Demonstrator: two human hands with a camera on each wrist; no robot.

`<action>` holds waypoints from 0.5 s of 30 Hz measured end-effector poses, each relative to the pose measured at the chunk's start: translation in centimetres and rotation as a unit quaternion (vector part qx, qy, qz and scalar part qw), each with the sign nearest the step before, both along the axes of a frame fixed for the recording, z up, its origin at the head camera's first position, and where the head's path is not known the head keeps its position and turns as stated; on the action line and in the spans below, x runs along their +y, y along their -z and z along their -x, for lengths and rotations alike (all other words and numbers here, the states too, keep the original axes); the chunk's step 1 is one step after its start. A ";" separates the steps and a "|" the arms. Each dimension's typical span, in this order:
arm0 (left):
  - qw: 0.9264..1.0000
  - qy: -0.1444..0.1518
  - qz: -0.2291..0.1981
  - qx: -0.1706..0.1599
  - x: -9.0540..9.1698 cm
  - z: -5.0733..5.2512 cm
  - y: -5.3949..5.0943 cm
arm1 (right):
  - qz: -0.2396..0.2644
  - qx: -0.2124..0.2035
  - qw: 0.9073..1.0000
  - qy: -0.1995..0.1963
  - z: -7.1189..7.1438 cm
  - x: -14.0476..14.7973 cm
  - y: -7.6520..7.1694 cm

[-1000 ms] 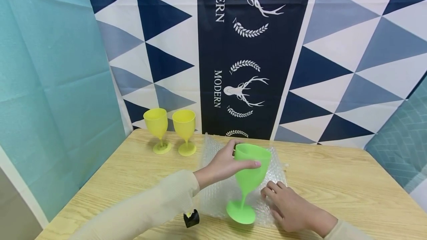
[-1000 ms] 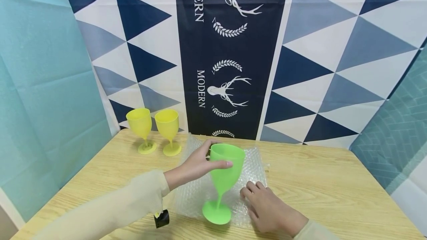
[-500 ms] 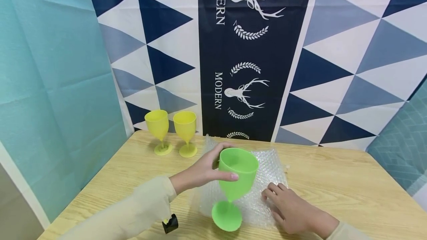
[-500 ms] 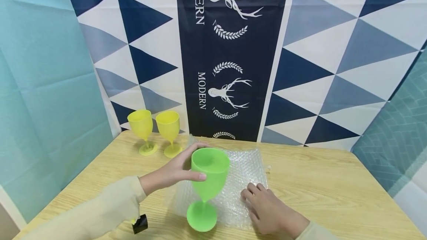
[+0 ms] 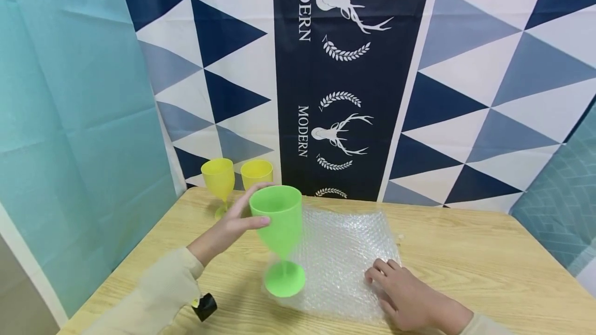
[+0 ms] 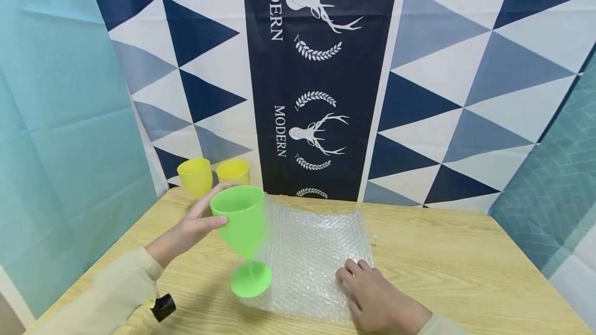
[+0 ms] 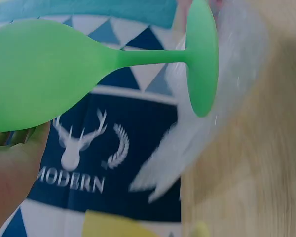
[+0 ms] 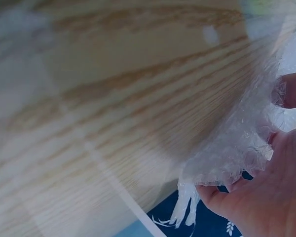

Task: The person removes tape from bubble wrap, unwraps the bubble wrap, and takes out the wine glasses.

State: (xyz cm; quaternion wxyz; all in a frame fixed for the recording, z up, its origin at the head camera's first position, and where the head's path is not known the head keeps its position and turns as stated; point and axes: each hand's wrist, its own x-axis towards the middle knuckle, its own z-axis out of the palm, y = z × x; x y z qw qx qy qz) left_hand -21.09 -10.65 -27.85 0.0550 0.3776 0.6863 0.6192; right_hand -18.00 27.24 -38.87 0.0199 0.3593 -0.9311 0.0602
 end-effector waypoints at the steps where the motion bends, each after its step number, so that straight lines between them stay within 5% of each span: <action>1: 1.000 -0.012 -0.001 0.002 -0.6 0.1 0.1 | 0.000 0.000 1.000 0.000 0.0 0.0 0.1; 10: 0.993 -0.098 -0.057 0.020 -5.1 1.7 1.6 | 0.027 0.076 0.996 -0.045 0.0 0.1 0.4; 15: 0.986 -0.154 -0.066 0.015 -7.3 2.6 3.1 | 0.022 0.041 0.998 -0.035 0.1 0.1 0.3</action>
